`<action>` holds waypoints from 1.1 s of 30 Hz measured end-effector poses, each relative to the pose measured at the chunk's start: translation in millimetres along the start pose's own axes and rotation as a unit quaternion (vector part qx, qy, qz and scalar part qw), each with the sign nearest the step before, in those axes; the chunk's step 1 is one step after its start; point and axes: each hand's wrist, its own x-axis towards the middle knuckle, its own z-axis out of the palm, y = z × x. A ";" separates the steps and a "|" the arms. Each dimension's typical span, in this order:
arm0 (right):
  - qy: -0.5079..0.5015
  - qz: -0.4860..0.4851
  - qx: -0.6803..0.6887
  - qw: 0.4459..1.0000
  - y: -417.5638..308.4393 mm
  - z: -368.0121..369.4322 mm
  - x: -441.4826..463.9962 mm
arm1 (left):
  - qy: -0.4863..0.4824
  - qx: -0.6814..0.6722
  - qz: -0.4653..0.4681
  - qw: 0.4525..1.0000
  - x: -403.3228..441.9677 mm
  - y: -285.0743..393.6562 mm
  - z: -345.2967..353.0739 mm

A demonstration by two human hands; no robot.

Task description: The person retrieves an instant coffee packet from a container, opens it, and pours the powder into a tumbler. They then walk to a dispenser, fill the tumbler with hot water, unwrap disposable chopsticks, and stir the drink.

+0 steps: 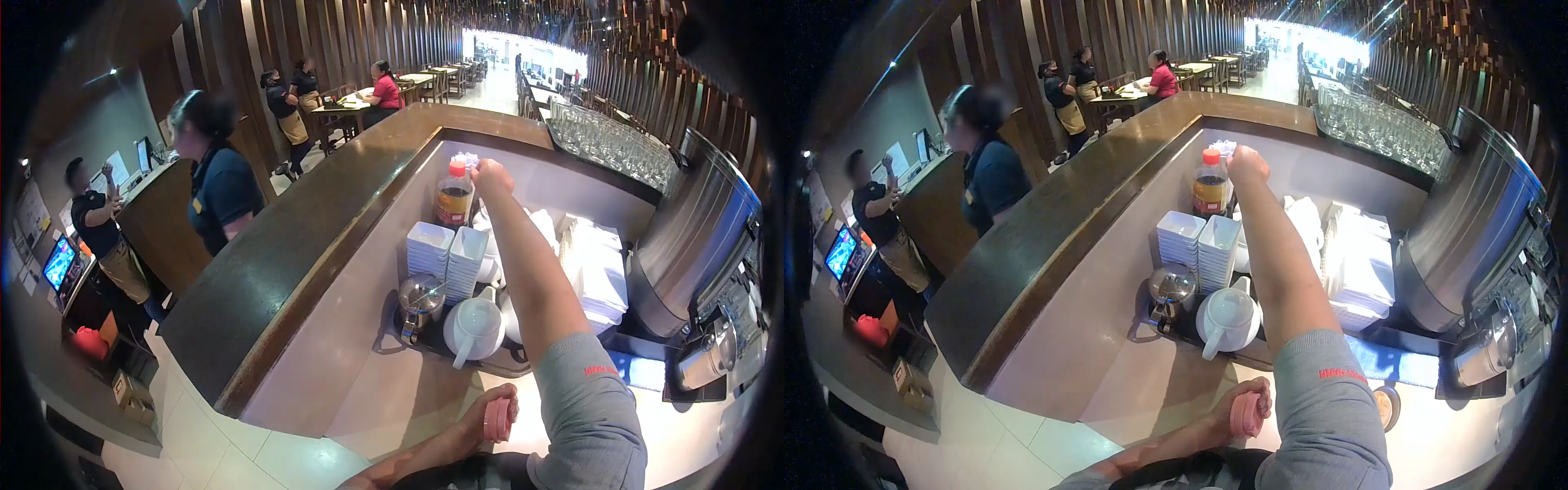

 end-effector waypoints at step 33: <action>0.071 -0.016 0.152 0.986 -6.5 -10.4 0.2 | -0.014 0.011 0.010 1.000 7.8 -3.2 -11.3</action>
